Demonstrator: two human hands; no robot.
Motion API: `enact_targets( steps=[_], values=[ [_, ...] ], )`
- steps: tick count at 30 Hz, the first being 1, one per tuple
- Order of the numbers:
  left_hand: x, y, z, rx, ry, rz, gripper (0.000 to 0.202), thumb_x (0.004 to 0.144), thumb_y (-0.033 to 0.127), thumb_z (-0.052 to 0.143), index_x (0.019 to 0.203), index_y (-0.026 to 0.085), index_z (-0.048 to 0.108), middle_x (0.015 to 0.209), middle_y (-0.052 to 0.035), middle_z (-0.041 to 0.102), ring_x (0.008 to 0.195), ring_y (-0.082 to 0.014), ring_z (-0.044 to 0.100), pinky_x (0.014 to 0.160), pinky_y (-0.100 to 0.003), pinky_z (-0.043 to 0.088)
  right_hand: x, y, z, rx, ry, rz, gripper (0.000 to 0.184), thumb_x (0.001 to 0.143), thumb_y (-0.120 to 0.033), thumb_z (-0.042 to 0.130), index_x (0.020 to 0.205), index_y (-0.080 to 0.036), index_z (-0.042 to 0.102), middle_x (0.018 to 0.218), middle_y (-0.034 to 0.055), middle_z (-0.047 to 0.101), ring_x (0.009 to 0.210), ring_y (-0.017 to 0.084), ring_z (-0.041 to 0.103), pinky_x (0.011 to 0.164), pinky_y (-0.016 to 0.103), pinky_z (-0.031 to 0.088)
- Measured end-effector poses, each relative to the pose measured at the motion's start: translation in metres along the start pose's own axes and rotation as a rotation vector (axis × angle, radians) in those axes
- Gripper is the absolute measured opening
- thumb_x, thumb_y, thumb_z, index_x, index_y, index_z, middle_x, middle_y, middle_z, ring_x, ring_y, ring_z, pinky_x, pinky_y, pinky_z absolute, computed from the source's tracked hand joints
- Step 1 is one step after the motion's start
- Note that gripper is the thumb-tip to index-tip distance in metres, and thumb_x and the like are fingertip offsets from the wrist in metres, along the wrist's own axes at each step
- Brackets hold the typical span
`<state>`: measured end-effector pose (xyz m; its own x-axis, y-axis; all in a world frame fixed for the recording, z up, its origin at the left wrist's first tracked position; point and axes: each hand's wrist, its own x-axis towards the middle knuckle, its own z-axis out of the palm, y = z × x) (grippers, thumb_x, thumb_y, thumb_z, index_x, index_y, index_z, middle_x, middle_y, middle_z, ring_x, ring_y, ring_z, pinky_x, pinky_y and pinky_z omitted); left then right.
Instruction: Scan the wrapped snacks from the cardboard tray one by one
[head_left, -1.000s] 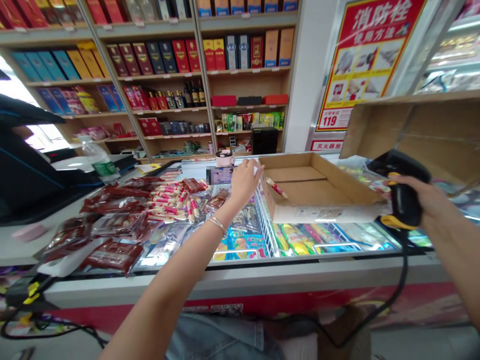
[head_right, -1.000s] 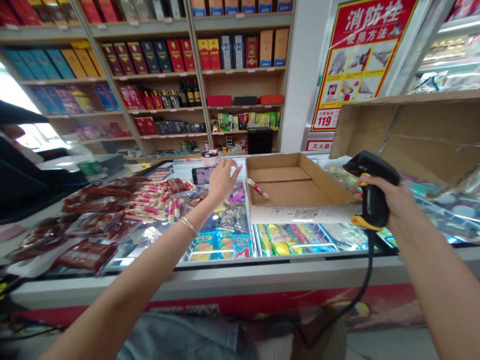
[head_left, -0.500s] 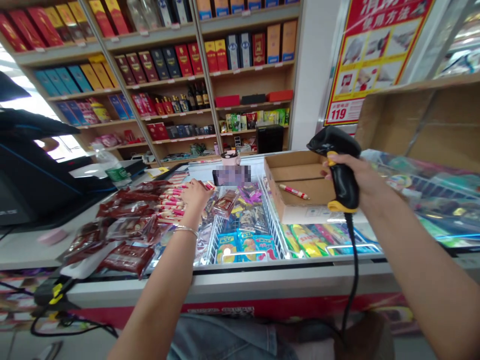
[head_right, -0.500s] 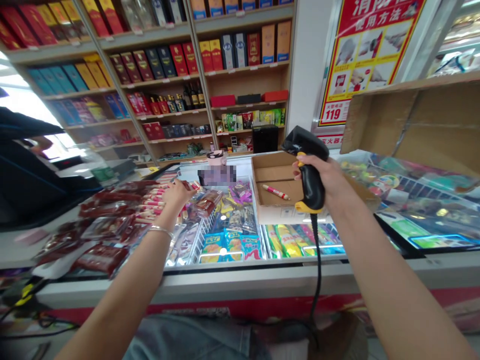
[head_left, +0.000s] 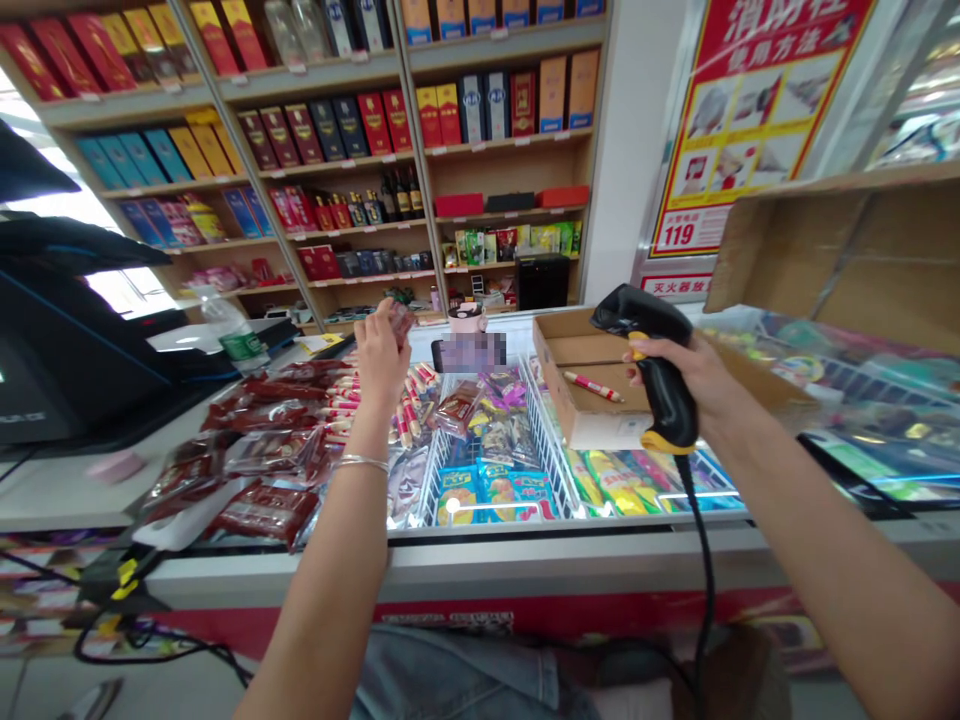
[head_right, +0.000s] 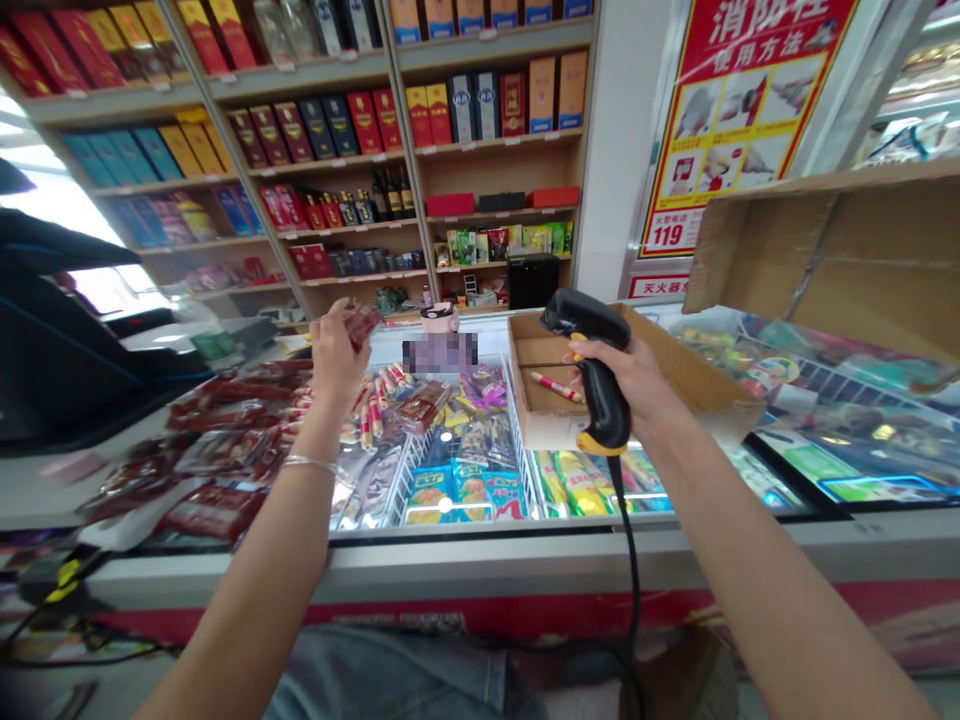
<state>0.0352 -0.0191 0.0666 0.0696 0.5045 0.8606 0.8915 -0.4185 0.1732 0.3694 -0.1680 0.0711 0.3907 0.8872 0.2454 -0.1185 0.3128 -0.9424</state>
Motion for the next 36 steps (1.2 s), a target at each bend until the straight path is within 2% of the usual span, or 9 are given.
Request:
enact_targets(
  steps=[2,4,6,10,14,18,22,32,36],
  values=[
    [0.000,0.005,0.001,-0.103,0.036,0.169,0.059,0.077,0.019,0.053,0.133,0.017,0.033,0.124,-0.0135,0.051,0.117,-0.0263,0.045,0.102,-0.045,0.037,-0.004,0.002,0.010,-0.075,-0.046,-0.055,0.035,0.059,-0.026,0.075,0.086,-0.016,0.056,0.069,0.0016,0.062,0.050,0.011,0.056,0.045,0.022,0.050],
    [-0.002,0.012,0.006,-0.176,0.041,0.281,0.060,0.078,0.021,0.054,0.133,0.017,0.030,0.124,-0.0132,0.051,0.117,-0.0241,0.046,0.102,-0.042,0.038,-0.006,0.004,0.019,-0.209,-0.057,-0.168,0.045,0.054,-0.026,0.078,0.091,-0.018,0.053,0.072,-0.0001,0.061,0.054,0.013,0.058,0.048,0.025,0.050],
    [-0.005,0.021,0.011,-0.237,0.022,0.356,0.063,0.079,0.023,0.055,0.135,0.018,0.026,0.123,-0.0125,0.052,0.116,-0.0219,0.048,0.102,-0.040,0.039,-0.006,0.006,0.025,-0.376,-0.042,-0.302,0.050,0.051,-0.025,0.079,0.093,-0.019,0.053,0.077,0.0001,0.061,0.060,0.015,0.059,0.054,0.027,0.051],
    [-0.007,0.035,0.013,-0.323,-0.028,0.441,0.069,0.078,0.026,0.057,0.137,0.020,0.021,0.120,-0.0113,0.054,0.112,-0.0206,0.051,0.097,-0.037,0.043,-0.003,0.008,0.027,-0.604,-0.012,-0.495,0.048,0.053,-0.027,0.077,0.094,-0.019,0.054,0.086,0.0029,0.061,0.076,0.019,0.060,0.069,0.033,0.051],
    [-0.002,0.038,0.002,-0.347,-0.013,0.429,0.076,0.076,0.030,0.060,0.138,0.021,0.019,0.125,-0.0124,0.051,0.110,-0.0208,0.053,0.092,-0.036,0.046,-0.002,0.006,0.025,-0.658,0.020,-0.579,0.047,0.056,-0.026,0.075,0.096,-0.019,0.053,0.091,0.0033,0.060,0.082,0.020,0.059,0.077,0.035,0.048],
    [0.004,0.035,-0.018,-0.383,0.043,0.359,0.085,0.074,0.036,0.063,0.140,0.025,0.011,0.130,-0.0131,0.047,0.104,-0.0202,0.055,0.083,-0.033,0.051,-0.004,-0.001,0.027,-0.651,-0.023,-0.604,0.047,0.058,-0.025,0.074,0.099,-0.020,0.052,0.090,0.0021,0.060,0.083,0.019,0.058,0.077,0.033,0.047],
    [0.007,0.034,-0.033,-0.438,0.083,0.344,0.089,0.073,0.038,0.063,0.141,0.029,0.006,0.128,-0.0116,0.048,0.102,-0.0201,0.056,0.077,-0.033,0.053,-0.008,-0.008,0.031,-0.679,-0.021,-0.632,0.049,0.058,-0.027,0.074,0.100,-0.022,0.051,0.091,0.0017,0.060,0.086,0.020,0.058,0.077,0.033,0.048],
    [0.007,0.043,-0.044,-0.510,0.087,0.373,0.092,0.073,0.039,0.063,0.143,0.032,0.004,0.127,-0.0101,0.046,0.101,-0.0205,0.057,0.076,-0.034,0.054,-0.012,-0.017,0.034,-0.686,0.032,-0.652,0.049,0.060,-0.033,0.076,0.100,-0.024,0.051,0.095,0.0038,0.059,0.087,0.022,0.059,0.078,0.037,0.050],
    [0.006,0.047,-0.045,-0.504,0.083,0.384,0.092,0.073,0.039,0.063,0.142,0.033,0.004,0.126,-0.0094,0.047,0.101,-0.0201,0.057,0.076,-0.033,0.054,-0.013,-0.020,0.036,-0.678,0.013,-0.660,0.051,0.058,-0.030,0.078,0.101,-0.023,0.052,0.095,0.0042,0.059,0.088,0.022,0.059,0.080,0.038,0.050]
  ],
)
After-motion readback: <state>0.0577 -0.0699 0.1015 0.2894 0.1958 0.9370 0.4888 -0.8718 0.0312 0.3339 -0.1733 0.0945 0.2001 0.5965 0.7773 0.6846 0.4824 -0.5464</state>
